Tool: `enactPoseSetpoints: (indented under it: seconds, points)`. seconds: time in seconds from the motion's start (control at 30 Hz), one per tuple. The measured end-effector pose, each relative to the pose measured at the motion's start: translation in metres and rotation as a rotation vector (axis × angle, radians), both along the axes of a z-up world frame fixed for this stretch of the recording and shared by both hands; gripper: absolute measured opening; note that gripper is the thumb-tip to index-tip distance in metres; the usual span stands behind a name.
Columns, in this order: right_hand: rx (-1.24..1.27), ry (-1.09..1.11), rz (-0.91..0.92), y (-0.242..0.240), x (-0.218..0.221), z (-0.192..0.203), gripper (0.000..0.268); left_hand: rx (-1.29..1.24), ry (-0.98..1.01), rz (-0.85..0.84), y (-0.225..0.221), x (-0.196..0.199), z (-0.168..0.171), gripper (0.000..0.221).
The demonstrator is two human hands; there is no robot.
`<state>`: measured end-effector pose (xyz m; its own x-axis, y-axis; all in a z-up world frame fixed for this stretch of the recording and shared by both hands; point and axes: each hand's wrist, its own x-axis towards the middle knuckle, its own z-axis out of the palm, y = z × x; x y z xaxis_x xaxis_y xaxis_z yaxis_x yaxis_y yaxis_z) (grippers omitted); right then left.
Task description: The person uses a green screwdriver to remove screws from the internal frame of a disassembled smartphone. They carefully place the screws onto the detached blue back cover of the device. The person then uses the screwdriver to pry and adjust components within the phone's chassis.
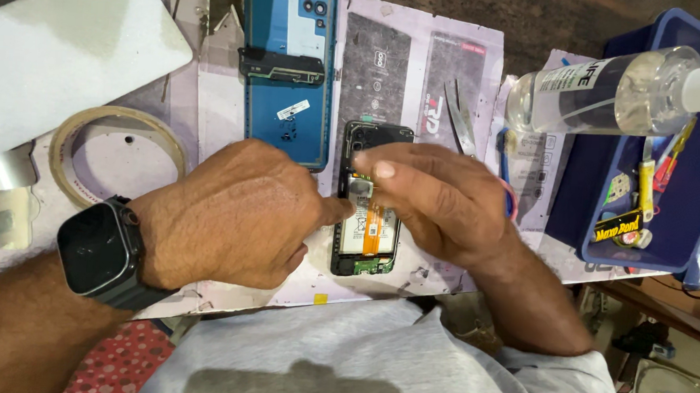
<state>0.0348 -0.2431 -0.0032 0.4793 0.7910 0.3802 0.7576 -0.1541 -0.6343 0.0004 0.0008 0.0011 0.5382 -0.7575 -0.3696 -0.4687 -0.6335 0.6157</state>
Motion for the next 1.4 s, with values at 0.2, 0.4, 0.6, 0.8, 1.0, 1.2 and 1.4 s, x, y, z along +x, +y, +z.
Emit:
enactPoseSetpoints:
  seconds: [0.2,0.4,0.6,0.8,1.0,1.2,1.4]
  points:
    - [-0.028,-0.092,-0.108,0.002,0.0,-0.003,0.042,0.0,0.003,0.001,0.0,0.0,0.002,0.062]
    - [-0.046,-0.062,-0.129,0.002,-0.007,0.001,0.042,0.061,0.034,-0.017,0.0,0.002,0.004,0.064]
    - [-0.06,-0.003,-0.097,0.0,-0.006,-0.006,0.039,0.02,-0.007,-0.015,0.0,0.001,0.003,0.063]
    - [-0.03,-0.095,-0.111,0.006,-0.006,0.0,0.047,0.036,0.005,-0.013,-0.001,0.0,0.003,0.067]
    - [-0.018,-0.132,-0.069,0.009,-0.006,-0.003,0.046,0.071,0.007,-0.025,-0.001,0.001,0.003,0.07]
    - [-0.001,-0.012,-0.042,0.006,-0.006,-0.008,0.04,0.11,0.035,-0.034,-0.001,0.0,0.005,0.069]
    - [-0.046,-0.096,-0.13,0.003,-0.008,-0.006,0.045,0.064,0.007,-0.014,-0.001,0.0,0.004,0.069]
